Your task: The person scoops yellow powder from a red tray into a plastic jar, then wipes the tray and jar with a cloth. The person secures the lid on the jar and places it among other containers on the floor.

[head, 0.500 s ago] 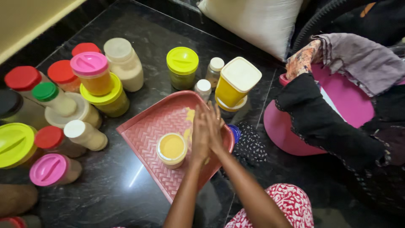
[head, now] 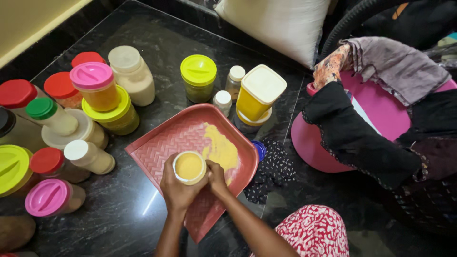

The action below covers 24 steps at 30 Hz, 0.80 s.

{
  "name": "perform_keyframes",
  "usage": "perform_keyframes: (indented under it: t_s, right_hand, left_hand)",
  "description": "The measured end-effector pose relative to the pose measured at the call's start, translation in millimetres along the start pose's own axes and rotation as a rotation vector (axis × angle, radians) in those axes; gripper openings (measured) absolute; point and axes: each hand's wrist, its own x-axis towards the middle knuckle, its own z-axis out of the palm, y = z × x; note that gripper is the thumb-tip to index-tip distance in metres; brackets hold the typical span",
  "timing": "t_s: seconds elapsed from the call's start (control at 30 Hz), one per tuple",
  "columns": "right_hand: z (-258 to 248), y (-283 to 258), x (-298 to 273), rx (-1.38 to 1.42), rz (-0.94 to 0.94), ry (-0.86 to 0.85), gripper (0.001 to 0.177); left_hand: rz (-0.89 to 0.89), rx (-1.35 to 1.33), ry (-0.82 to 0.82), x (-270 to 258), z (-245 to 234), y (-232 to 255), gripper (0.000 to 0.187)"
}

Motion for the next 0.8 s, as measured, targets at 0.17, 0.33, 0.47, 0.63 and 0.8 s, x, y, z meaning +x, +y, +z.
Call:
perform_keyframes:
  t_s: [0.17,0.33,0.47,0.63,0.8]
  right_hand:
    - [1,-21,9,0.341,0.555,0.006,0.043]
    - [-19,-64,22,0.884,0.900,-0.005,0.037]
    - [-27,-89,22,0.798,0.845,-0.253,0.042]
    - [-34,-115,33,0.123,0.857,-0.324,0.056]
    - [-82,-128,46,-0.669,-0.296,0.364,0.031]
  left_hand:
    - [-0.007,-0.249,0.021,-9,0,3,0.092]
    - [0.095,-0.318,0.001,-5,-9,21,0.092]
    - [0.080,-0.387,0.024,5,-14,31,0.089]
    - [0.136,-0.356,0.060,5,-23,26,0.090]
    - [0.080,-0.325,0.135,4,-32,15,0.089]
